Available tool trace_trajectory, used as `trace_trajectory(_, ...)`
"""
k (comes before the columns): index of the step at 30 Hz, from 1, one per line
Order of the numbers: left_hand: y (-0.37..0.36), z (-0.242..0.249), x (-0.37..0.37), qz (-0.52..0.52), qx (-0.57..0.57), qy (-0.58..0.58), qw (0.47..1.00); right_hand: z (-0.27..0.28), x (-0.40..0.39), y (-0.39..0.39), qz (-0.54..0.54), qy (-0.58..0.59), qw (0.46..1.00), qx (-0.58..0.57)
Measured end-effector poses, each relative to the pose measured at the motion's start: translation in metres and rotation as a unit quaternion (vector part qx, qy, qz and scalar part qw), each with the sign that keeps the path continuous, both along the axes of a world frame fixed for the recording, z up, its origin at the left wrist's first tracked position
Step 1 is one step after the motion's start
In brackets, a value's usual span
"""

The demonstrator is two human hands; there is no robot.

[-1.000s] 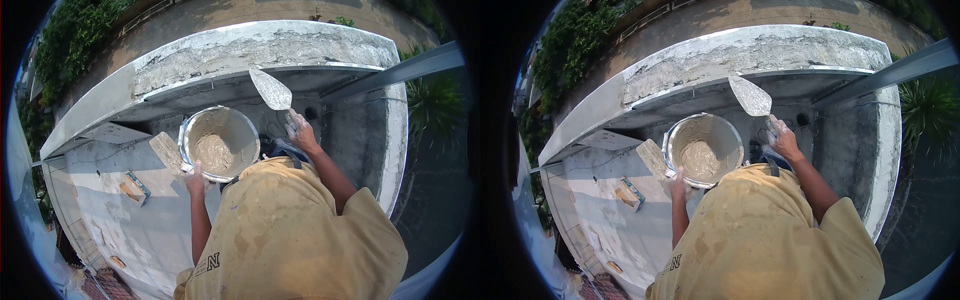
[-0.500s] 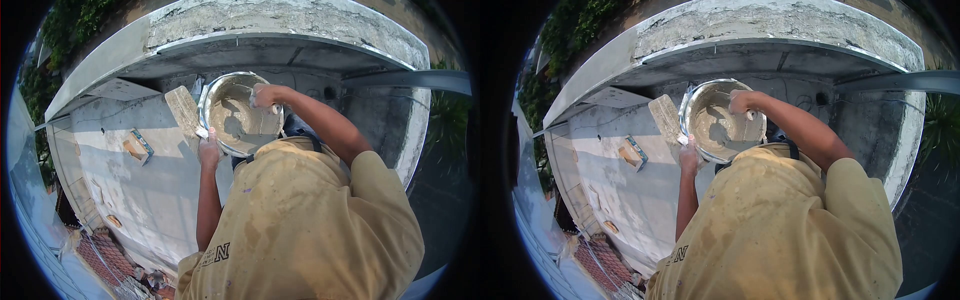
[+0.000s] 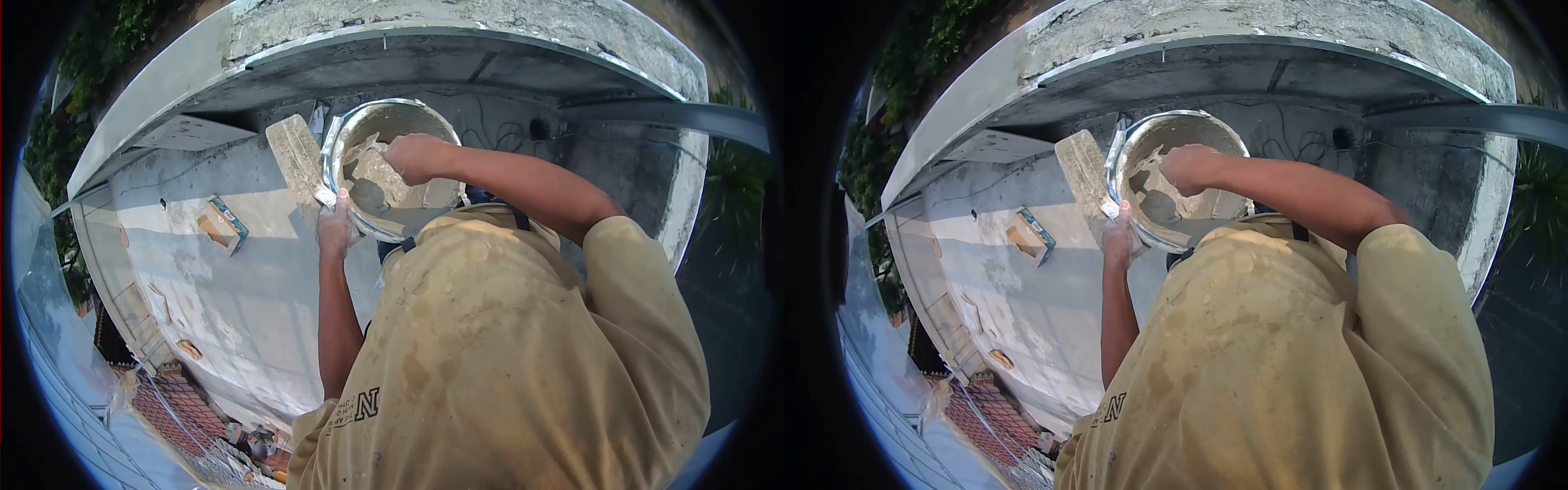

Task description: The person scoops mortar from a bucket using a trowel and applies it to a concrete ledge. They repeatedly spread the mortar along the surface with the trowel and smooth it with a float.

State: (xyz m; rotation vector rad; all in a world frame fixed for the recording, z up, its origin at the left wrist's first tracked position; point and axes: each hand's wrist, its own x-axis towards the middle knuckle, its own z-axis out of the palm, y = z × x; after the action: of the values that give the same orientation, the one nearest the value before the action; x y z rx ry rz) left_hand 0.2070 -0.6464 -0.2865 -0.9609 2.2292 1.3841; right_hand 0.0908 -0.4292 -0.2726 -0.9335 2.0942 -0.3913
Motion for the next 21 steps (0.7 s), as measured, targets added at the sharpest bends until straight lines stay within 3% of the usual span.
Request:
trace_trajectory(3,-0.006,-0.016,-0.008,-0.045,-0.044,-0.028,0.998,-0.016,0.030,-0.016,-0.028,0.022,0.999,-0.024)
trace_trajectory(6,0.005,-0.007,-0.014,-0.055,-0.021,-0.024,0.998,-0.052,0.055,0.016,0.106,-0.050,0.993,-0.020)
trace_trajectory(8,0.014,-0.001,-0.014,-0.038,-0.016,-0.007,0.999,-0.055,0.042,0.048,0.118,0.014,0.993,0.022)
trace_trajectory(11,0.021,-0.003,-0.013,-0.009,-0.043,0.012,0.999,-0.029,0.009,0.076,0.094,0.071,0.991,0.070)
trace_trajectory(14,0.028,0.001,-0.013,-0.038,-0.093,-0.008,0.995,-0.033,0.002,0.078,-0.017,0.090,0.992,0.084)
trace_trajectory(17,0.046,0.016,-0.016,-0.044,-0.106,0.022,0.993,-0.074,0.031,0.061,-0.065,0.032,0.992,0.105)
trace_trajectory(19,0.058,0.025,-0.016,-0.046,-0.086,0.044,0.994,-0.084,0.052,0.051,0.039,-0.085,0.992,0.084)
trace_trajectory(21,0.058,0.019,-0.016,-0.040,-0.083,0.036,0.995,-0.109,0.058,0.042,0.066,-0.220,0.971,0.064)
